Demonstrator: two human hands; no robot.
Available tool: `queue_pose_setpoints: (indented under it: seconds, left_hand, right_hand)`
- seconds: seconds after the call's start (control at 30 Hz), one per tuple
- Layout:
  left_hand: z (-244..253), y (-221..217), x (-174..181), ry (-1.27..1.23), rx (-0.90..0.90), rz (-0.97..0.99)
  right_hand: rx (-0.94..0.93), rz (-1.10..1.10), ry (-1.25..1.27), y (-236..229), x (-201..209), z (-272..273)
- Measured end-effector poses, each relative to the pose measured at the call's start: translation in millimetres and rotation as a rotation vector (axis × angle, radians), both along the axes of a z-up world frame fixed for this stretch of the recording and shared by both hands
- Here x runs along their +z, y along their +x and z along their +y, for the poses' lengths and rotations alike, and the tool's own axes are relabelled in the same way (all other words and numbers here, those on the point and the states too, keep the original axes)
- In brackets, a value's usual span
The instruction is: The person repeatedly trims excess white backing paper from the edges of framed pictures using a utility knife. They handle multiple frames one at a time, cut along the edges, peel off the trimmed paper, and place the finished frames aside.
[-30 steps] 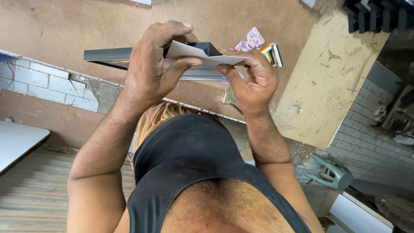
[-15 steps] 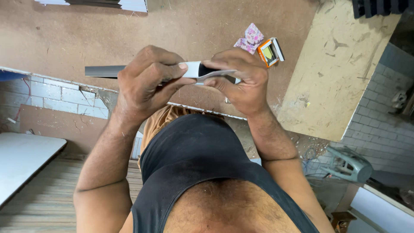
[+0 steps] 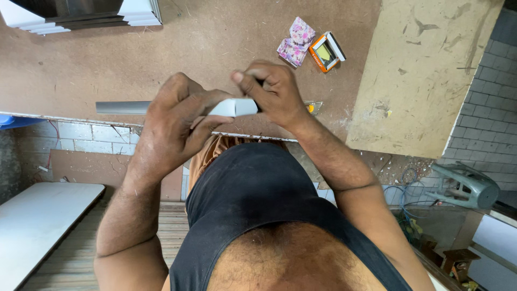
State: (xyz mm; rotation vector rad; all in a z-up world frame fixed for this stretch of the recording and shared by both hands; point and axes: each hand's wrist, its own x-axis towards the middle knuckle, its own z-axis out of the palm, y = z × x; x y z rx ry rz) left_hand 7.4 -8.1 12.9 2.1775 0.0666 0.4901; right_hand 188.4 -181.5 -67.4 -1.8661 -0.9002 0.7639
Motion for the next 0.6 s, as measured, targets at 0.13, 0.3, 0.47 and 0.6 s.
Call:
queue_pose_setpoints:
  seconds: [0.13,0.3,0.47,0.6]
  left_hand:
    - [-22,6,-5,-0.025,0.080,0.066]
    - [-92,24,-64,0.045,0.089,0.174]
    - [-145,54,-189,0.040,0.147,0.253]
    - [-169,58,-265,0.240,0.176,0.233]
  right_hand:
    - [-0.173,-0.702,-0.009,14,-37,-61]
    - [0.068,-0.641,-0.395,1,-93,-143]
    - [0.102,-0.726,-0.397,4,-120,-175]
    - [0.238,-0.520,-0.734,29,-124,-166]
